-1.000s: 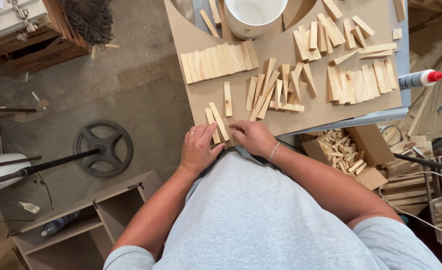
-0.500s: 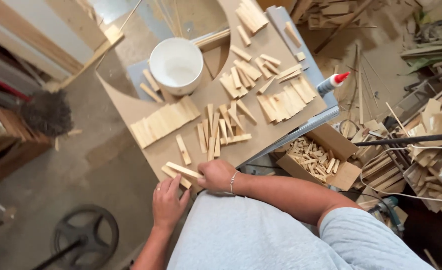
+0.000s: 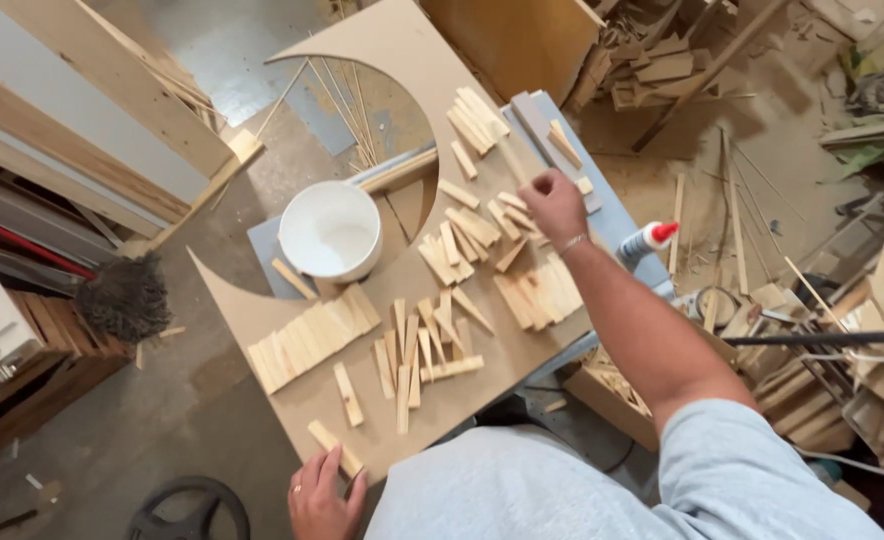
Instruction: Arrange wooden slats on a template to form a curved surface.
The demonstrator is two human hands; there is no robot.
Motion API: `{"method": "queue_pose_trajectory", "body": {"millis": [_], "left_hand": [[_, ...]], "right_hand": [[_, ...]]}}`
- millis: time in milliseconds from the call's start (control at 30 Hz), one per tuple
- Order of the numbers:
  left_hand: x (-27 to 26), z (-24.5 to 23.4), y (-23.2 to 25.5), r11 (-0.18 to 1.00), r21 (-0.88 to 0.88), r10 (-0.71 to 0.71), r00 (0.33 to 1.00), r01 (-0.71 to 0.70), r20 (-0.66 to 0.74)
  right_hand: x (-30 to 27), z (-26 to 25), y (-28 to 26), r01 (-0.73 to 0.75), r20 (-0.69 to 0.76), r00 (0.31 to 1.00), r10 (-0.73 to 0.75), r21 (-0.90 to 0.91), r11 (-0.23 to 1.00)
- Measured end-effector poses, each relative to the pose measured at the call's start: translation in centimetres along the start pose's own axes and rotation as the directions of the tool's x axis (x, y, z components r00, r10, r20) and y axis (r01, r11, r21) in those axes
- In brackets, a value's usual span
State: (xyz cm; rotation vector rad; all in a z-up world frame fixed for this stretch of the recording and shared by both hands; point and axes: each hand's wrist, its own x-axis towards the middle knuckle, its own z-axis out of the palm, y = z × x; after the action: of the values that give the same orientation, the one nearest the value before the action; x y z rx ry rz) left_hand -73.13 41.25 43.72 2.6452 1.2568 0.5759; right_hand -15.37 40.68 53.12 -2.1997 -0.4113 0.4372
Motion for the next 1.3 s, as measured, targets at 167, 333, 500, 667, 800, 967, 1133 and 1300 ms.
{"method": "queue_pose_trajectory", "body": {"millis": [167,333,500,667,800,967,1133,1300], "left_hand": [[-0.8,2.5,-0.4,0.997,0.019,-0.071,0.997,0.072,-0.025],[-3.0,4.4,-0.5,0.965,-0.016,-0.260,0.964,0.261,0.052],[-2.9,3.9,-0.1,0.954,0.033,-0.301,0.948,0.299,0.107],[-2.4,3.7,0.0,0.949,0.027,-0.314,0.944,0.313,0.104],[-2.8,4.2,-0.3,0.945,0.028,-0.327,0.940,0.326,0.093],[-1.9,3.5,0.3,0.959,0.071,-0.279,0.956,0.273,0.089],[-1.1,2.8,1.4,0.960,0.084,-0.273,0.960,0.268,0.058],[-0.3,1.7,3.1,0.923,0.181,-0.362,0.925,0.339,0.114]], "right_hand": [[12.8,1.3,3.7,-0.063,-0.070,0.996,0.053,-0.146,0.987],[18.4,2.7,2.6,-0.083,0.022,0.996,0.091,-0.231,0.970],[19.7,1.7,0.4,-0.057,0.339,0.930,0.144,-0.253,0.966],[22.0,2.4,3.1,0.068,0.495,0.868,0.041,-0.200,0.977],[22.9,2.7,4.1,0.256,0.536,0.837,-0.110,-0.205,0.945],[23.6,3.5,5.1,0.255,0.501,0.850,-0.161,-0.124,0.959],[23.6,4.0,6.1,0.284,0.475,0.855,-0.209,-0.092,0.954],[21.8,3.9,4.9,0.268,0.414,0.894,-0.172,-0.187,0.945]]}}
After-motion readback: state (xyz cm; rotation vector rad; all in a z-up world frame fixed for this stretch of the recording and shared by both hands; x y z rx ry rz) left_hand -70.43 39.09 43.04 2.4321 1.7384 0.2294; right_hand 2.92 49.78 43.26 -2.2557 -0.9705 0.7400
